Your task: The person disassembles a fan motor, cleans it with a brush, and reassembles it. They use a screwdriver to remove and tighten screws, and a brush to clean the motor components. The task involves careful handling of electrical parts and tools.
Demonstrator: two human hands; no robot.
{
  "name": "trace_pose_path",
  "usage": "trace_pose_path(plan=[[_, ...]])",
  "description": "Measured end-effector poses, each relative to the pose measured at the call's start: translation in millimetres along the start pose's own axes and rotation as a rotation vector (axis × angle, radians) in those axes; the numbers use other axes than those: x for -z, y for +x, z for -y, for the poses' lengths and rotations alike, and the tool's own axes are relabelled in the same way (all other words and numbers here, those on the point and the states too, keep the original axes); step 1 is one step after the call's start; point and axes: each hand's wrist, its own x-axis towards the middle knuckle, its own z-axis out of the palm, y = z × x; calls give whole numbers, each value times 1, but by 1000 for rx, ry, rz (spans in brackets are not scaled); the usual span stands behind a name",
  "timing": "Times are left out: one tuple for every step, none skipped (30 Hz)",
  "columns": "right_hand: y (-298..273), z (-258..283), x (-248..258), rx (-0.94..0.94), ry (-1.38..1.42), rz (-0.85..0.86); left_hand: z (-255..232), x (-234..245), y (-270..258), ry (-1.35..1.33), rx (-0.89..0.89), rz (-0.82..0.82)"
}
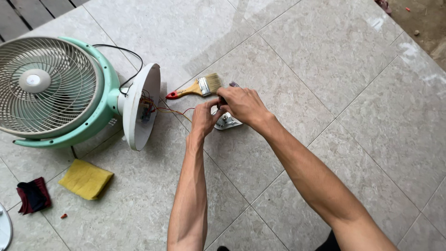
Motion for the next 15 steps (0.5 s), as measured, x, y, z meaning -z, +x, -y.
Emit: trace_pose_path(plan=[[1, 1, 1, 0, -5, 5, 4, -3, -4, 49, -53, -35], [2, 3, 1, 0, -9, 11, 11, -6, -10, 97, -106, -70], [4, 4, 2, -2, -16, 14, 19, -11, -14, 145, -163, -104], [6, 6, 1, -6, -34, 29, 27, -17, -18, 171, -111, -74], [9, 9, 1, -7, -51, 41, 35, -23, -22, 199, -61, -46], [10, 10, 1, -9, -68, 53, 42, -27, -24, 228, -11, -19], [9, 10, 1, -15, -54, 55, 47, -32, -24, 241, -33, -57], [9, 11, 1, -22, -40, 57, 50, -38, -24, 254, -55, -96], [11, 11, 0, -24, -27, 56, 51, -40, -23, 268, -78, -141], [12, 13, -1, -18, -21, 33, 52, -41, -23, 272, -55, -135], [12, 13, -2, -15, -16, 12, 50, -42, -24, 274, -32, -128], [12, 14, -4, -11, -11, -10, 49, -43, -24, 275, -9, -120], [13, 13, -6, -22, -20, -15, 48, -42, -23, 285, -8, -115], [13, 13, -7, -33, -29, -20, 47, -42, -22, 294, -8, -111], [13, 14, -9, -41, -35, -24, 46, -40, -22, 306, -4, -106]])
